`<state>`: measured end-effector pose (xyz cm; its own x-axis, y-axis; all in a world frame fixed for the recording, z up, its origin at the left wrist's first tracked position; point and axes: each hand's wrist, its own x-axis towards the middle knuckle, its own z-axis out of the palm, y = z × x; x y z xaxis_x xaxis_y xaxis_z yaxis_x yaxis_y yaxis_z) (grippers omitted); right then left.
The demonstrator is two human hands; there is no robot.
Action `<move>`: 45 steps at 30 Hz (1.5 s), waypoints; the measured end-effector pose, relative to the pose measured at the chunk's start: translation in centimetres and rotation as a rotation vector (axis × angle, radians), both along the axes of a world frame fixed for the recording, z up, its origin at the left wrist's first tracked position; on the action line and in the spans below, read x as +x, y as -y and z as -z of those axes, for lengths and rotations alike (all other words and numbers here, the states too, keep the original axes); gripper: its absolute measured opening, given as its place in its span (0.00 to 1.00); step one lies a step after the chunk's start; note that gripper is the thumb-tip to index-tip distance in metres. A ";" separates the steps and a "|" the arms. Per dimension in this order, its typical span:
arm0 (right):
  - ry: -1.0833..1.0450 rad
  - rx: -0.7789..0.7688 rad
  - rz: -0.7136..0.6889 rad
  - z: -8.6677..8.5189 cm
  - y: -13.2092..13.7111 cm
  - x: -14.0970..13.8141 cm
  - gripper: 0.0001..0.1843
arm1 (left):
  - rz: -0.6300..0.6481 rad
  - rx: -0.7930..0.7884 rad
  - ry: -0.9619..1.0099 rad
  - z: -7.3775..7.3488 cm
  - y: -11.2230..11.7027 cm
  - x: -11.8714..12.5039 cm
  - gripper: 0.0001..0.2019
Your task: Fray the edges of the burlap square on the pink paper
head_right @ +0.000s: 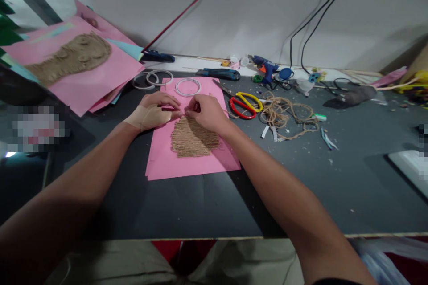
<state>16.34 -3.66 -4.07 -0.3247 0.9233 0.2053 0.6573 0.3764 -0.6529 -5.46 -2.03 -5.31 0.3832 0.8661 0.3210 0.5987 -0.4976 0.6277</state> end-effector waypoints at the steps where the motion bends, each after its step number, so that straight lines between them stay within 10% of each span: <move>1: -0.001 -0.002 0.000 0.0 0.0 0.0 0.05 | 0.000 -0.004 0.001 0.0 0.0 0.0 0.05; 45: -0.137 -0.241 0.028 -1.0 -1.4 2.8 0.08 | 0.018 -0.037 0.086 0.4 -0.2 -0.1 0.09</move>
<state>19.09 -2.24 -3.03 -0.2826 0.9590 0.0193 0.5648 0.1826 -0.8048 -5.56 -1.87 -5.70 0.3717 0.8710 0.3211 0.5330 -0.4835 0.6944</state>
